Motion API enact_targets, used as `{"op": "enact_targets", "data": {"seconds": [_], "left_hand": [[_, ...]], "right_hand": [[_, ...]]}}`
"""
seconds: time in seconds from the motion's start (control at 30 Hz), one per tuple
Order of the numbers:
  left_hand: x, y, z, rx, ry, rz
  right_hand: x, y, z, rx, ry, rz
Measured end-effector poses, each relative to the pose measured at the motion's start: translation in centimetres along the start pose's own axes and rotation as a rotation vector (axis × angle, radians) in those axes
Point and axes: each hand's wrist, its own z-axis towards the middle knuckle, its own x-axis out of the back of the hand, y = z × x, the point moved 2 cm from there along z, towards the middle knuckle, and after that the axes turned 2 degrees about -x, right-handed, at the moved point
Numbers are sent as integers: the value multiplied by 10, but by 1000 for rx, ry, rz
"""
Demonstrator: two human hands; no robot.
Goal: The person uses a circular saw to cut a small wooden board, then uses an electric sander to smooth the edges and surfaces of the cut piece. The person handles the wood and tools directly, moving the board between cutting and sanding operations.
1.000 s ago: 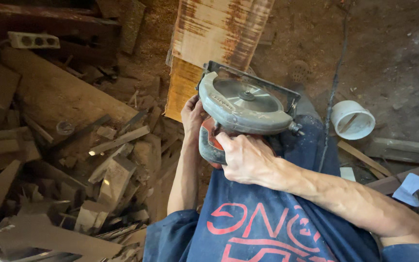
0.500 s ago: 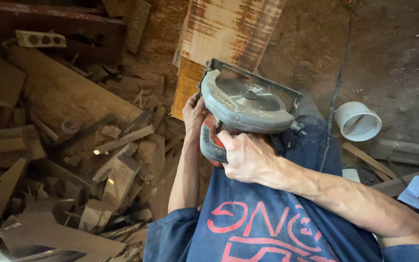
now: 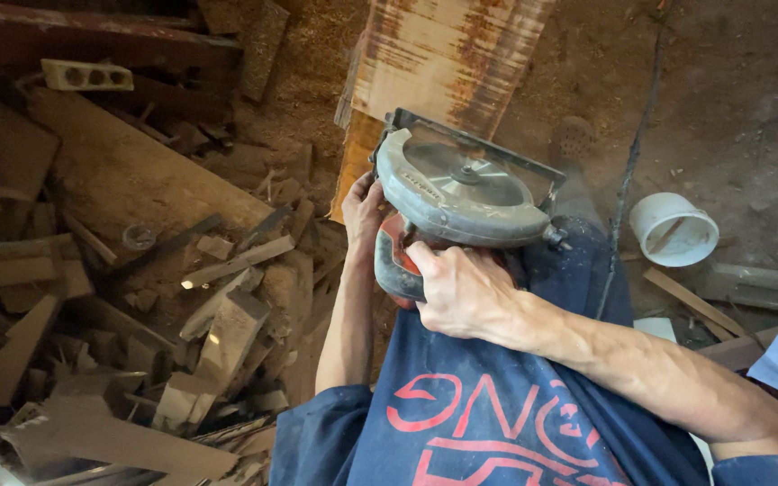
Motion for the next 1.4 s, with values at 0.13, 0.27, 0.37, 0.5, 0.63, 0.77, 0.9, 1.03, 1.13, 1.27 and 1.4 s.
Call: {"op": "enact_targets", "data": {"seconds": [0.13, 0.27, 0.37, 0.5, 0.63, 0.77, 0.9, 1.03, 1.13, 1.27, 1.4], "left_hand": [[2, 6, 0, 31, 30, 28], [7, 7, 5, -1, 11, 54], [13, 4, 13, -46, -9, 51], [21, 1, 19, -101, -17, 39], [24, 5, 23, -49, 32, 77], [24, 12, 24, -7, 50, 59], [28, 15, 27, -42, 51, 95], [38, 12, 35, -41, 98, 130], [44, 7, 43, -73, 76, 111], [50, 4, 50, -74, 92, 108], [54, 3, 55, -75, 69, 26]], "right_hand": [[0, -4, 5, -12, -10, -3], [1, -10, 9, 14, 12, -26], [3, -13, 12, 43, 29, 2], [3, -16, 16, 30, 23, 29], [1, -17, 21, 8, 8, 12], [0, -19, 26, 28, 22, 44], [-2, -19, 30, 32, 20, 6], [-5, -19, 35, 21, 9, 7], [-7, -20, 39, 35, 24, 18], [-9, -21, 43, 32, 11, 12], [-9, -23, 46, 55, 43, 9]]}}
